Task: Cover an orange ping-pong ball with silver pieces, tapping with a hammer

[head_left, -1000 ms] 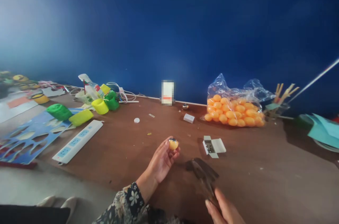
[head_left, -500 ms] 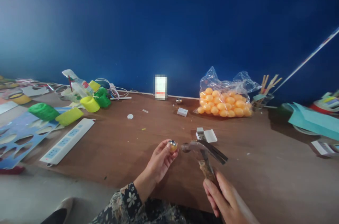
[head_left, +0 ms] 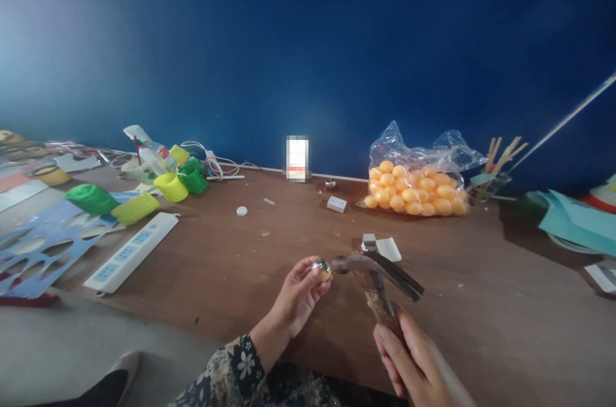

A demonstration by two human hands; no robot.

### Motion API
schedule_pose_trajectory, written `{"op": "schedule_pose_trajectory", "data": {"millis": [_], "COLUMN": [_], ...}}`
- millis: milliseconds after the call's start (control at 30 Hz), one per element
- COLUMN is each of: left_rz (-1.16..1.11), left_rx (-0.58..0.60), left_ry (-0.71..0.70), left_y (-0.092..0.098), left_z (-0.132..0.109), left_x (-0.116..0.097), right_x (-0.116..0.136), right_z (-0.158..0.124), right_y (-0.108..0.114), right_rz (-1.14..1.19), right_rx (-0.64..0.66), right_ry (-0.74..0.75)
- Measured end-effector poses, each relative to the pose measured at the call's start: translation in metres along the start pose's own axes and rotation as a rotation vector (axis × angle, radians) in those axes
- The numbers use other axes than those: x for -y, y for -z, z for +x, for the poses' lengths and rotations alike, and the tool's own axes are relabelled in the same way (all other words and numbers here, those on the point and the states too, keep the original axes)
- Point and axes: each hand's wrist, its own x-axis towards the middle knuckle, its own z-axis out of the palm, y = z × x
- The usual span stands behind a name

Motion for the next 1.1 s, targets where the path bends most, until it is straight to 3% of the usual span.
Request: {"op": "schedule_pose_trajectory", "data": {"millis": [133,467,633,800,1100], "left_rz": [-0.008,0.030,0.043,0.060,0.222], "left_rx": [0.025,0.012,0.012,-0.013,-0.047], "left_ry": [-0.034,-0.083,-0.109,-0.098,-0.180], "left_y": [0.001,0.004,0.005,0.006,0.008], "left_z": [0.001,0.000,0.000,-0.001,0.000], "left_x": [0.003,0.000,-0.002,-0.003,-0.007], "right_x": [-0.003,0.004,-0.004,-0.016,-0.005], "right_z": [0.000,0.000,-0.002,-0.002,-0.010], "right_y": [-0.005,-0.004,-0.003,0.002,0.004], "right_rz": [-0.034,-0.066,-0.122,-0.182,-0.089], "right_rx": [-0.074,-0.036,-0.034,-0.055,-0.060], "right_ry": [0.019,0.045,0.046,0.150,0.078]}}
